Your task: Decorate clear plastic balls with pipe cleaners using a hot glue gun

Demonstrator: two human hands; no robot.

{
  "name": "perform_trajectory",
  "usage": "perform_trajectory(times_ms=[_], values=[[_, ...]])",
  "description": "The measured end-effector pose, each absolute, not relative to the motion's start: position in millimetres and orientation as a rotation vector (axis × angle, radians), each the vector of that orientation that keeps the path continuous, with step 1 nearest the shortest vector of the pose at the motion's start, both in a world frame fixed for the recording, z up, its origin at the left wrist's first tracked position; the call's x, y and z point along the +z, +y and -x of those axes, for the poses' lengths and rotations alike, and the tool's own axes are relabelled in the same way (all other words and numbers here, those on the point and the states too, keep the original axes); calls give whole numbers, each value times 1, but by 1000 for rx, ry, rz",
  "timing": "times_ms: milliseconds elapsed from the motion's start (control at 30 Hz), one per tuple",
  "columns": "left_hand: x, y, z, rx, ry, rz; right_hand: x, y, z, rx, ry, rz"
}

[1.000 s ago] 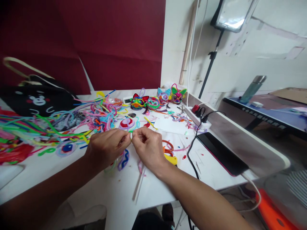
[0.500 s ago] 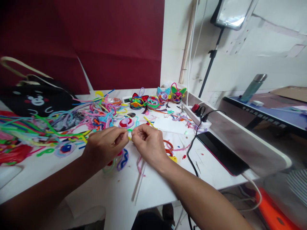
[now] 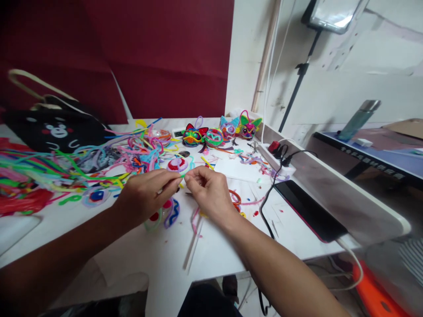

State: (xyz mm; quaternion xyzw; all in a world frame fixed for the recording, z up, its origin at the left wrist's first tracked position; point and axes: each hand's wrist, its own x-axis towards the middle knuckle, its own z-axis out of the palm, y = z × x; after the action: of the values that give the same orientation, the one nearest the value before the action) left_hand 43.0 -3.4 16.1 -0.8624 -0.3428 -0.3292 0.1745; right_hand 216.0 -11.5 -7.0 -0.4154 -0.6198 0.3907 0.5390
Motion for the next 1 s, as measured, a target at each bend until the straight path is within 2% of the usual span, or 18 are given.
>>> perform_trajectory(times_ms=[200, 533, 700, 1000], values=[[21, -17, -4, -968, -1497, 2479, -5, -15, -217, 1002, -1504, 1014], [-23, -58, 17, -743, -2201, 2552, -19, -20, -212, 1212, -1772, 1138], [-28, -52, 15, -752, -2256, 2607, -13, -28, -210, 1249, -1906, 1178], [-34, -37, 21, -831, -2017, 2813, -19, -25, -211, 1180, -1926, 1218]])
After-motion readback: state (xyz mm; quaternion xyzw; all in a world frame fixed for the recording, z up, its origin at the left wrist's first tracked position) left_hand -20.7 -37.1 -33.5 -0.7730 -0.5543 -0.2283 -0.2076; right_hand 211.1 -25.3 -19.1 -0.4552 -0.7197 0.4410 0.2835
